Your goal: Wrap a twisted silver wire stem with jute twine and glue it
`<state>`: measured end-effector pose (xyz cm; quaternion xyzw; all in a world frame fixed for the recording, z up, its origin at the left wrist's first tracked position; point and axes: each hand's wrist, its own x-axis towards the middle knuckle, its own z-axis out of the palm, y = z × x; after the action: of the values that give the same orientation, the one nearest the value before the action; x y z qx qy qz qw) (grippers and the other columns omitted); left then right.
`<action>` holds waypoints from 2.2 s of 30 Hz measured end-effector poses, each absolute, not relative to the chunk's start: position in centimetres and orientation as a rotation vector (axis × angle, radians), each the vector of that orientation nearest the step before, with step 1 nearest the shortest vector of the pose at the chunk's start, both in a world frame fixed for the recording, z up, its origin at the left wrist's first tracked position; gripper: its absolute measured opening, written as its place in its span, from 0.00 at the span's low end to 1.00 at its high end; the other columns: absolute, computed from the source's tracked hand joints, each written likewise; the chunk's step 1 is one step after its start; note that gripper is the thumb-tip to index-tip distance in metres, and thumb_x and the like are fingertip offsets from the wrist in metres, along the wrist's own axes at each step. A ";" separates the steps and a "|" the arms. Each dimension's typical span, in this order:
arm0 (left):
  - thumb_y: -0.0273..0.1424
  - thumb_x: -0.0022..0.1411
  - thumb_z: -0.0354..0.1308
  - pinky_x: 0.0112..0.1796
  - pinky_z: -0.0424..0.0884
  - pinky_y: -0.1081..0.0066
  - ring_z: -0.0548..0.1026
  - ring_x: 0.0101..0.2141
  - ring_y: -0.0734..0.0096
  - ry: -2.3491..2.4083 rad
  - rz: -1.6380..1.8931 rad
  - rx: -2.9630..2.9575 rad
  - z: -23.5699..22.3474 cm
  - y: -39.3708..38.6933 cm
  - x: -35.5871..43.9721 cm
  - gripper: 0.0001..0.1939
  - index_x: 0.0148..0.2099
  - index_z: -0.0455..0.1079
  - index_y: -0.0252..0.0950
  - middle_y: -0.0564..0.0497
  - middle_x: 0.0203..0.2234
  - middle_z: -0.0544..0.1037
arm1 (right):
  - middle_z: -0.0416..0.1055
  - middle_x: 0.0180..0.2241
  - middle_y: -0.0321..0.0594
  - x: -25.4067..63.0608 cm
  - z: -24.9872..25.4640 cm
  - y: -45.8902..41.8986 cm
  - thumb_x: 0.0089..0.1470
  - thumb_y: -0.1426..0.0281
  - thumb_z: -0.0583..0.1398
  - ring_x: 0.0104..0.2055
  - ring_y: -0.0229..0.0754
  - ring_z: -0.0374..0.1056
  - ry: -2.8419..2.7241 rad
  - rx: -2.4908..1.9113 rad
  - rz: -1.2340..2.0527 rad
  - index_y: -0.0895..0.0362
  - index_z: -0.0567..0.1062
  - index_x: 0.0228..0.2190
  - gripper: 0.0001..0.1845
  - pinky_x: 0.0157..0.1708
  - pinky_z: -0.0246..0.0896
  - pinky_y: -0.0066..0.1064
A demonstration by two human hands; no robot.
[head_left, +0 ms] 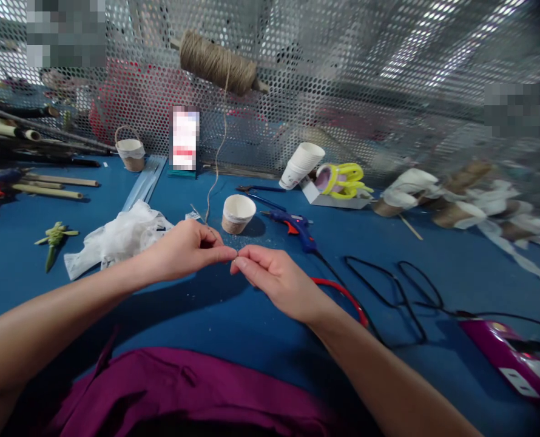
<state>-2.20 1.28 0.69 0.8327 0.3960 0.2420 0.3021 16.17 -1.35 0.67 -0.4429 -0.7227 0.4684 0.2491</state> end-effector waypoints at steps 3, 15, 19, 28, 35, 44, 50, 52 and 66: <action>0.35 0.57 0.55 0.25 0.64 0.75 0.71 0.23 0.74 1.143 0.809 2.507 0.6 1.0 -2.3 0.12 0.28 0.72 0.32 0.51 0.21 0.75 | 0.47 0.14 0.26 16.2 0.1 -1.0 0.55 0.65 0.51 0.16 0.30 0.41 -1.716 -1.140 1.495 0.58 0.68 0.25 0.12 0.15 0.36 0.25; 0.26 0.60 0.50 0.25 0.62 0.73 0.68 0.23 0.74 0.928 1.171 3.191 -0.1 0.8 -2.3 0.08 0.34 0.70 0.35 0.53 0.21 0.72 | 0.48 0.13 0.25 16.9 0.9 -0.8 0.55 0.61 0.53 0.14 0.28 0.40 -1.524 -1.031 1.709 0.59 0.70 0.25 0.15 0.13 0.36 0.23; 0.29 0.59 0.53 0.24 0.62 0.76 0.69 0.24 0.76 1.147 1.142 2.686 0.2 0.6 -2.0 0.08 0.31 0.71 0.34 0.53 0.22 0.72 | 0.65 0.21 0.33 17.0 0.8 -0.5 0.51 0.57 0.56 0.20 0.31 0.59 -1.462 -0.986 1.493 0.58 0.72 0.32 0.16 0.18 0.54 0.24; 0.28 0.57 0.53 0.22 0.66 0.79 0.68 0.20 0.80 0.821 0.697 1.872 0.3 0.8 -1.6 0.06 0.29 0.69 0.32 0.55 0.19 0.73 | 0.72 0.24 0.36 15.9 -0.1 -0.5 0.46 0.65 0.63 0.26 0.35 0.68 -1.265 -1.002 1.424 0.58 0.71 0.25 0.09 0.23 0.65 0.27; 0.22 0.56 0.53 0.28 0.69 0.74 0.74 0.28 0.73 1.040 0.915 2.395 -0.5 0.3 -1.3 0.10 0.42 0.67 0.32 0.49 0.28 0.76 | 0.71 0.23 0.35 15.9 -0.6 -0.3 0.47 0.67 0.62 0.24 0.34 0.68 -1.242 -1.046 1.272 0.58 0.70 0.24 0.08 0.22 0.64 0.26; 0.27 0.62 0.48 0.24 0.69 0.75 0.72 0.25 0.73 0.891 1.182 2.869 -0.9 -0.1 -1.2 0.09 0.34 0.67 0.30 0.47 0.25 0.74 | 0.72 0.22 0.34 15.4 -0.5 -0.9 0.44 0.69 0.64 0.25 0.32 0.67 -1.103 -0.986 1.452 0.58 0.70 0.25 0.08 0.25 0.63 0.25; 0.28 0.62 0.48 0.25 0.69 0.75 0.72 0.25 0.73 0.885 1.257 2.904 -0.9 -0.1 -1.1 0.09 0.33 0.67 0.30 0.47 0.24 0.74 | 0.72 0.22 0.33 15.2 -0.6 -0.8 0.40 0.68 0.67 0.24 0.31 0.67 -0.923 -0.917 1.599 0.58 0.70 0.23 0.11 0.25 0.62 0.22; 0.28 0.62 0.48 0.26 0.69 0.75 0.72 0.25 0.74 0.895 1.262 2.860 -1.1 -0.1 -1.1 0.09 0.32 0.66 0.31 0.47 0.24 0.74 | 0.73 0.22 0.33 15.1 -0.6 -0.8 0.40 0.68 0.67 0.25 0.31 0.68 -0.942 -0.901 1.567 0.58 0.70 0.23 0.10 0.26 0.63 0.23; 0.32 0.54 0.57 0.21 0.58 0.79 0.64 0.18 0.83 0.786 0.864 1.310 -0.2 0.3 -0.7 0.08 0.29 0.66 0.31 0.55 0.20 0.70 | 0.73 0.24 0.32 15.6 -0.9 -0.9 0.49 0.72 0.61 0.25 0.32 0.69 -1.272 -0.898 1.194 0.56 0.71 0.26 0.03 0.26 0.66 0.25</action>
<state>-0.70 0.31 -0.22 0.5741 0.3446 0.3788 0.6389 15.60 -0.87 -0.86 -0.3804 -0.5387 0.5058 0.5562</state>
